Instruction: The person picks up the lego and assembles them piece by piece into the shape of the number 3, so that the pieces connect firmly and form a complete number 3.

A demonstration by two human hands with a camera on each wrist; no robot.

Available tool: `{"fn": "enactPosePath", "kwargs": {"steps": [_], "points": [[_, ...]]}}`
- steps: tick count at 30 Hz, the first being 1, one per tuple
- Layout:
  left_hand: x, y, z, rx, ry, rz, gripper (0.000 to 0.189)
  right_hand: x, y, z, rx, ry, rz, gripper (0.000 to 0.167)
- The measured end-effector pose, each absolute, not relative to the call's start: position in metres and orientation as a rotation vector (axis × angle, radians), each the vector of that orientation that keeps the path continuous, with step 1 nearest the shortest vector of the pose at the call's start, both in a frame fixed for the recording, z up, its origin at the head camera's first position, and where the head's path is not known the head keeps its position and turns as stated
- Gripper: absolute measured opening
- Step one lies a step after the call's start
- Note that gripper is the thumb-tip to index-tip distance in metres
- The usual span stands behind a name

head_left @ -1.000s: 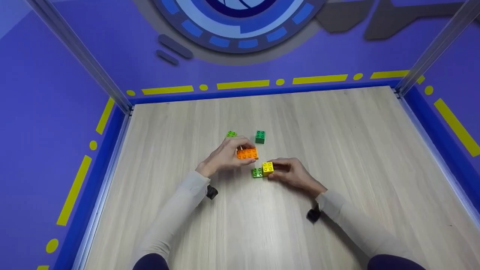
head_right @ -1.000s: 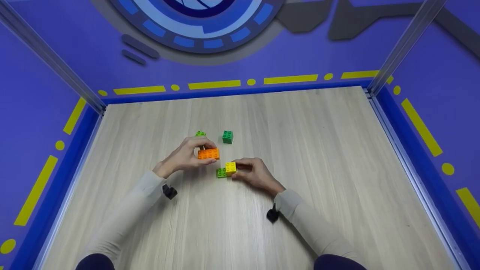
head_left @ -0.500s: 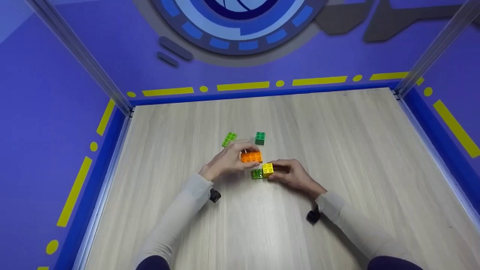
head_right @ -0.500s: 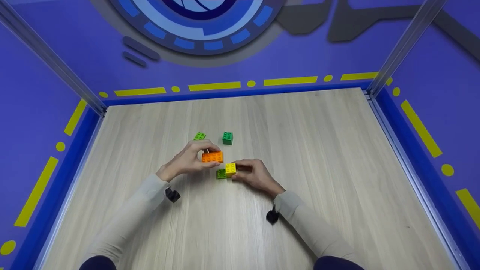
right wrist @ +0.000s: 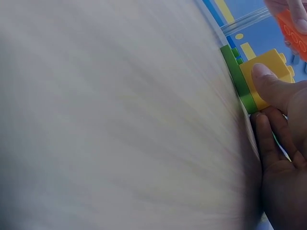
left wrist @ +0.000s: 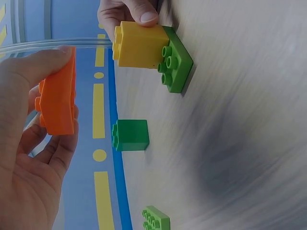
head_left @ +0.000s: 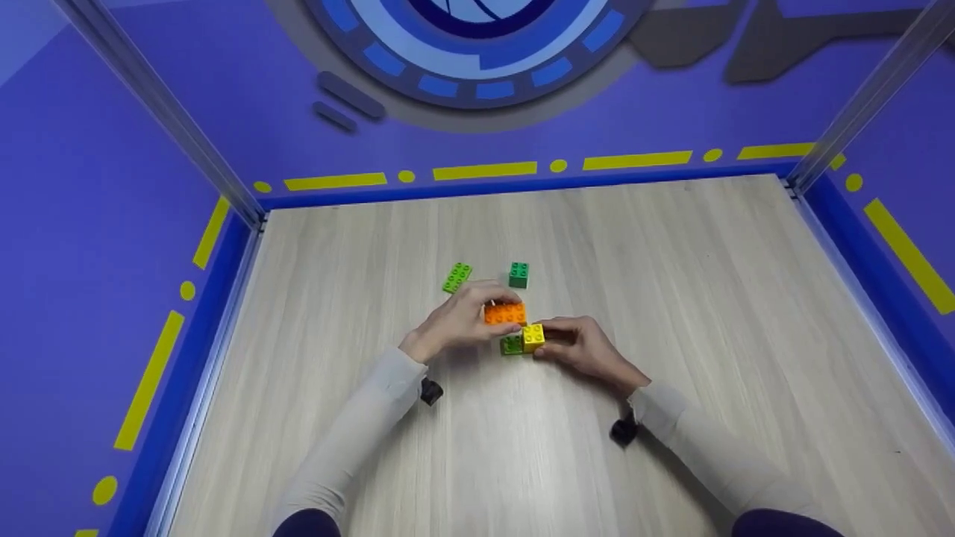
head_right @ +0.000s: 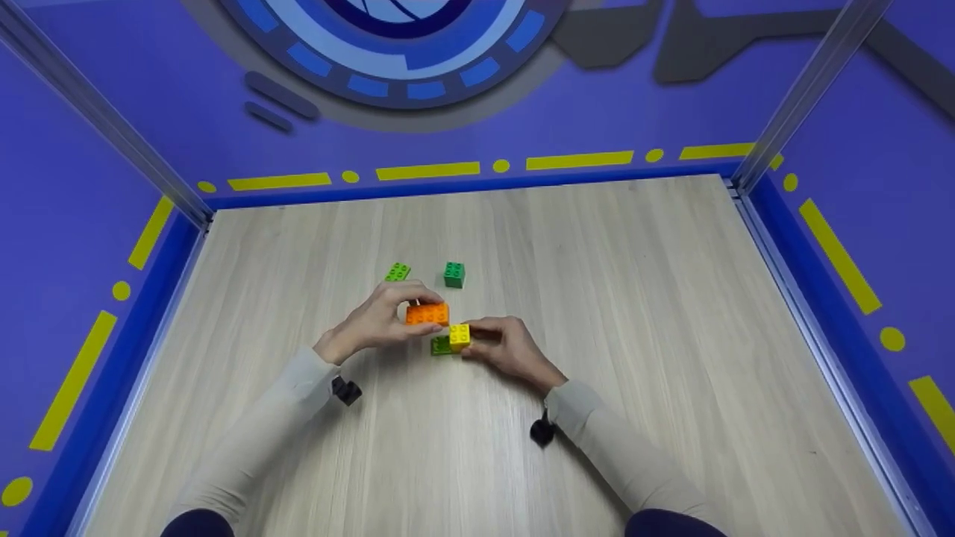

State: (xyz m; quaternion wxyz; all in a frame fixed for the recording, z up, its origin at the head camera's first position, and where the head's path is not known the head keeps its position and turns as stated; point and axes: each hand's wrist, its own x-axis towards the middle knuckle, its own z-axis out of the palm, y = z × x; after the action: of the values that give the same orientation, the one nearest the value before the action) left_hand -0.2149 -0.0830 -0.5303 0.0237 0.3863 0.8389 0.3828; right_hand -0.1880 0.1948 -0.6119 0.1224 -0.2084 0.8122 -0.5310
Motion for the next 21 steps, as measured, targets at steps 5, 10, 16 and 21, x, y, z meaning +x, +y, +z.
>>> {"fn": "enactPosePath", "kwargs": {"steps": [5,10,16,21], "points": [[-0.215,-0.079,-0.531,1.232,2.607,1.181,0.035,-0.189,0.195,-0.613,-0.663,2.398,-1.542,0.043],[-0.214,-0.076,-0.532,1.238,2.620,1.165,0.036,-0.190,0.196,-0.614,-0.682,2.415,-1.535,0.042],[-0.213,-0.073,-0.533,1.188,2.608,1.143,0.036,-0.189,0.195,-0.613,-0.674,2.406,-1.551,0.043],[-0.212,-0.072,-0.534,1.182,2.599,1.150,0.035,-0.189,0.195,-0.612,-0.682,2.393,-1.565,0.042]]}}
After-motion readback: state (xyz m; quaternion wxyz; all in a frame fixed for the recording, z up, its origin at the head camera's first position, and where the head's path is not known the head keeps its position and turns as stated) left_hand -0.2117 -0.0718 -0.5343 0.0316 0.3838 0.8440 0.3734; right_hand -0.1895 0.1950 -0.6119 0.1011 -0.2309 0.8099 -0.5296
